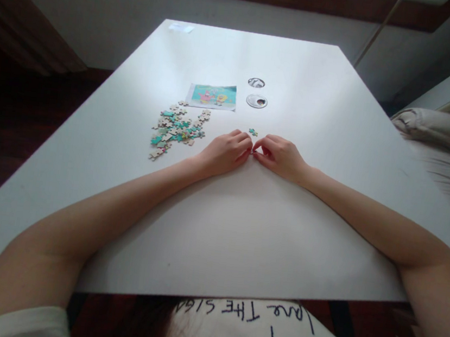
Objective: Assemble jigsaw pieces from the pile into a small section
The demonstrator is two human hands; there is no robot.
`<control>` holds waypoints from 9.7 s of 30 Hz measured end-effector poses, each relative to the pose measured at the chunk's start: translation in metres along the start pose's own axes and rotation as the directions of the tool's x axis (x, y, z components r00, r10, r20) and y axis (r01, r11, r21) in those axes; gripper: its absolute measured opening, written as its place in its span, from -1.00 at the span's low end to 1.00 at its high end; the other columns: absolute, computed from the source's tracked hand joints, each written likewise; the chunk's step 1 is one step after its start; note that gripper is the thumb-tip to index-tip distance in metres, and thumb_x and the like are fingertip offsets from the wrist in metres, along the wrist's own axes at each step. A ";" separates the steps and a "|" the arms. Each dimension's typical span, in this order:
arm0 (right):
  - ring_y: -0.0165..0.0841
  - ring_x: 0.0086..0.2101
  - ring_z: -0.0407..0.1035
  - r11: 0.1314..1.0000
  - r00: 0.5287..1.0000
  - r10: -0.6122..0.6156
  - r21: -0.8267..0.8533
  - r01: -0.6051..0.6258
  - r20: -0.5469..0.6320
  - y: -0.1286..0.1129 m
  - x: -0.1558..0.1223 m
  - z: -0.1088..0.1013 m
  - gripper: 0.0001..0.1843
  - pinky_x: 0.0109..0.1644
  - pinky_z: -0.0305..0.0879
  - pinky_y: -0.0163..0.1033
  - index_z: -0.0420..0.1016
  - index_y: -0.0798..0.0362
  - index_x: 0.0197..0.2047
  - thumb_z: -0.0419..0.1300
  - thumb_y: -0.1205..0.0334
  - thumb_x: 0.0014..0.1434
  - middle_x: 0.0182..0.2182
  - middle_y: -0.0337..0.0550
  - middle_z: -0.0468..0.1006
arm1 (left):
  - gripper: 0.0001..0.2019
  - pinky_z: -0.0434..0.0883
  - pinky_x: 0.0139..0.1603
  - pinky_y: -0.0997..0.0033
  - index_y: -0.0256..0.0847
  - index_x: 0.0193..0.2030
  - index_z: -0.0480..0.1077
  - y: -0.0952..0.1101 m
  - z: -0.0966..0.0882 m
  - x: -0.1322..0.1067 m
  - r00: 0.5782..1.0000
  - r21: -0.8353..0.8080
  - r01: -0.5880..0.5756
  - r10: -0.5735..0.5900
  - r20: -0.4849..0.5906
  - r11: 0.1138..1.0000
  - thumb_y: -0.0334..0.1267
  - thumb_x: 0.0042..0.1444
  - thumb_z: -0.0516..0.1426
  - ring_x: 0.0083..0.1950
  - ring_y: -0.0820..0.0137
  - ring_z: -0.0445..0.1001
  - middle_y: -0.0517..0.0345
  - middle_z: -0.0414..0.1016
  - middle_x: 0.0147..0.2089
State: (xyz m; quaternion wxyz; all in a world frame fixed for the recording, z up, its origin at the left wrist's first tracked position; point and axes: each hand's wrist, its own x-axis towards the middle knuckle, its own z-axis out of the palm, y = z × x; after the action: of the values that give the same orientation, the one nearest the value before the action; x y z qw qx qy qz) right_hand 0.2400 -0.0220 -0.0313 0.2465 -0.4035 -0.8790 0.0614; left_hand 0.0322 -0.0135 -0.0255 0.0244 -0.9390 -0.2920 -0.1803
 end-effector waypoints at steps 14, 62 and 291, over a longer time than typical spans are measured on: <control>-0.40 -0.43 0.23 1.000 1.000 -0.010 0.009 0.010 0.012 -0.001 0.000 -0.001 -0.84 -0.27 0.14 -0.29 0.49 0.09 -0.22 0.12 0.24 0.20 -0.46 -0.23 0.38 | -0.84 0.47 -0.04 0.31 -0.32 -0.16 0.40 -0.001 0.000 -0.001 1.000 0.002 -0.001 0.001 -0.004 1.000 -0.39 0.28 0.00 -0.06 0.26 0.43 -0.03 0.51 -0.12; -0.38 -0.42 0.24 1.000 0.999 -0.029 0.010 0.028 0.018 0.000 0.000 0.000 -0.86 -0.25 0.16 -0.28 0.46 0.06 -0.23 0.09 0.28 0.19 -0.46 -0.23 0.39 | -0.84 0.46 -0.05 0.31 -0.30 -0.14 0.40 0.000 0.000 -0.001 1.000 0.004 0.004 -0.004 -0.004 1.000 -0.38 0.28 0.00 -0.06 0.28 0.43 -0.03 0.50 -0.11; -0.38 -0.41 0.24 0.999 0.999 -0.044 -0.026 0.044 0.012 -0.001 -0.001 -0.001 -0.83 -0.28 0.15 -0.29 0.45 0.07 -0.21 0.06 0.26 0.22 -0.45 -0.21 0.40 | -0.81 0.47 -0.09 0.31 -0.29 -0.11 0.40 0.001 0.001 0.000 0.999 0.028 -0.002 0.003 -0.032 1.000 -0.35 0.28 -0.01 -0.07 0.26 0.44 -0.02 0.51 -0.11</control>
State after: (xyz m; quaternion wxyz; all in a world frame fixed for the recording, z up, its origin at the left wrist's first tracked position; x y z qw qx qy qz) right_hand 0.2403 -0.0230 -0.0306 0.2373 -0.3870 -0.8898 0.0468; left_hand 0.0329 -0.0139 -0.0266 0.0423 -0.9358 -0.2931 -0.1912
